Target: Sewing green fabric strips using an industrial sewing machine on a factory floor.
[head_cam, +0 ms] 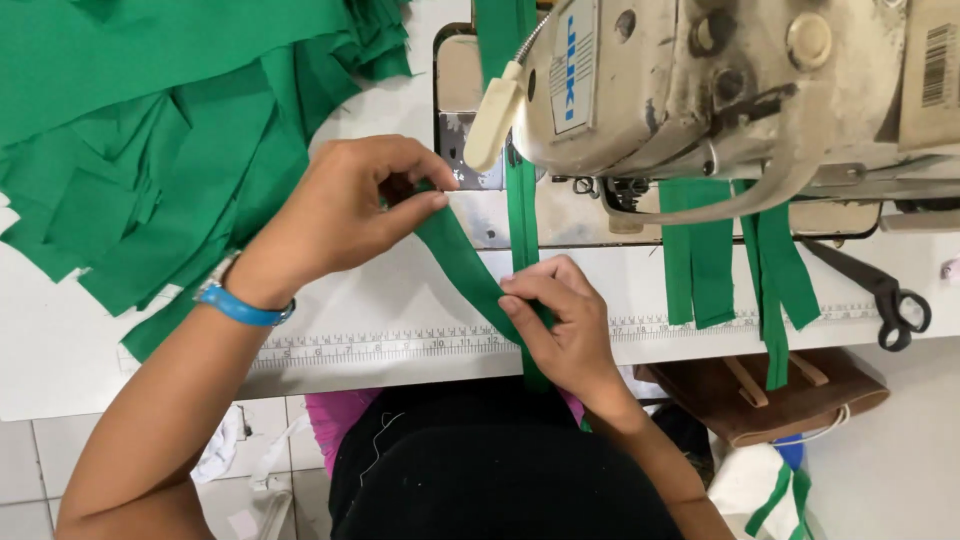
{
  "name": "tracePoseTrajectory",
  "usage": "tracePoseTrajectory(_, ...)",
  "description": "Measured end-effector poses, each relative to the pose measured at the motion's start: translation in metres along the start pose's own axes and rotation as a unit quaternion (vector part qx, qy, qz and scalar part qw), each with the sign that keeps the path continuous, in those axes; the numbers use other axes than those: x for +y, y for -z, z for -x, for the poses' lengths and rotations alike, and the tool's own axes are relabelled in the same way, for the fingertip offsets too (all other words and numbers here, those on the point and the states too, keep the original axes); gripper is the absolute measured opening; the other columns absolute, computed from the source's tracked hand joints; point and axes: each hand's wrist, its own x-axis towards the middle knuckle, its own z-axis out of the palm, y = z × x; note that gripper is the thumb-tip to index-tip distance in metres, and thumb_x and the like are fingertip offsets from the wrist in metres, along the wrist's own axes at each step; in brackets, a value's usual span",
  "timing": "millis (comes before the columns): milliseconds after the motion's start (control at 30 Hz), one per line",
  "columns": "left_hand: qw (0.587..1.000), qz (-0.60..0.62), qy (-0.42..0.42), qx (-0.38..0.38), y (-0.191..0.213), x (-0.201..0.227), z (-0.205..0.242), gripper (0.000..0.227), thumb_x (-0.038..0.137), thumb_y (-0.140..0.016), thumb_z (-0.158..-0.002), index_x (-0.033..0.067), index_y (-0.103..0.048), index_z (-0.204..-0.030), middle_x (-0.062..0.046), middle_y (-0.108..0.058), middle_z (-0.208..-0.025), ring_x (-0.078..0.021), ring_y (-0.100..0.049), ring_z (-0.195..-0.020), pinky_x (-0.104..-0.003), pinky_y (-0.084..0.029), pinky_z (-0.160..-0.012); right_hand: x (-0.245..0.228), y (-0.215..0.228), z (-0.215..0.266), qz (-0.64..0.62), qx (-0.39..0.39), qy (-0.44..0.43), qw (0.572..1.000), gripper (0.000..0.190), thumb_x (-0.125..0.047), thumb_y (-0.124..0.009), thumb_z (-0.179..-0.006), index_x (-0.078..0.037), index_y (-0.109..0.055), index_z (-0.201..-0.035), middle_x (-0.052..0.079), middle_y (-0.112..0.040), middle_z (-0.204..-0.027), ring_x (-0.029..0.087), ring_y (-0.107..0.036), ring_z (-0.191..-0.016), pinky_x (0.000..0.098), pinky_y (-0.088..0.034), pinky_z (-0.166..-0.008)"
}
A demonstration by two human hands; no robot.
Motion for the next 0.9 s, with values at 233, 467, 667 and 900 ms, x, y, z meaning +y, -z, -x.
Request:
tracePoseTrajectory(233, 0.996, -0.044, -0.058, 0.045, -0.037, -0.020, -0.013, 0.011, 0.001, -0.076, -0.089, 0.0109, -0.073, -0.092, -0.003, -0.071, -0.089, -0.0154, -0.065, -0.076, -0.030, -0.051, -0.071, 0.005, -0.002, 0.009, 0.000, -0.006, -0.035, 0.999, 0.016, -0.019, -0.070, -0.096, -0.008, -0.076, -0.106, 0.008, -0.075, -0.101, 0.020, -0.074, -0.095, 0.0298, -0.059, -0.084)
tracePoseTrajectory(467, 0.993, -0.069, -0.058, 0.076, -0.059, -0.012, -0.038, 0.027, -0.001, -0.079, -0.085, -0.0010, -0.061, -0.106, -0.012, -0.065, -0.072, -0.0308, -0.068, -0.066, -0.040, -0.053, -0.058, 0.014, -0.004, 0.003, -0.087, 0.041, -0.012, 0.995, 0.026, -0.007, -0.072, -0.094, -0.005, -0.074, -0.119, 0.008, -0.069, -0.079, 0.012, -0.062, -0.066, 0.0263, -0.053, -0.055)
tracePoseTrajectory(667, 0.986, -0.132, -0.034, 0.095, -0.089, -0.045, -0.045, 0.019, 0.011, -0.080, -0.084, 0.0078, -0.062, -0.087, -0.004, -0.056, -0.068, -0.0312, -0.064, -0.060, -0.039, -0.051, -0.052, 0.011, -0.001, -0.001, -0.097, 0.039, -0.009, 0.994, 0.015, -0.005, -0.073, -0.093, -0.007, -0.081, -0.104, 0.006, -0.066, -0.076, 0.010, -0.056, -0.058, 0.0243, -0.048, -0.050)
tracePoseTrajectory(900, 0.984, -0.086, -0.083, 0.133, -0.068, 0.024, -0.041, 0.029, -0.013, -0.080, -0.079, -0.0179, -0.056, -0.096, -0.034, -0.060, -0.085, -0.0580, -0.062, -0.079, -0.062, -0.050, -0.063, 0.016, 0.001, 0.000, -0.125, 0.026, -0.034, 0.991, 0.016, -0.007, -0.072, -0.095, -0.003, -0.079, -0.108, 0.008, -0.064, -0.077, 0.009, -0.056, -0.060, 0.0244, -0.048, -0.051)
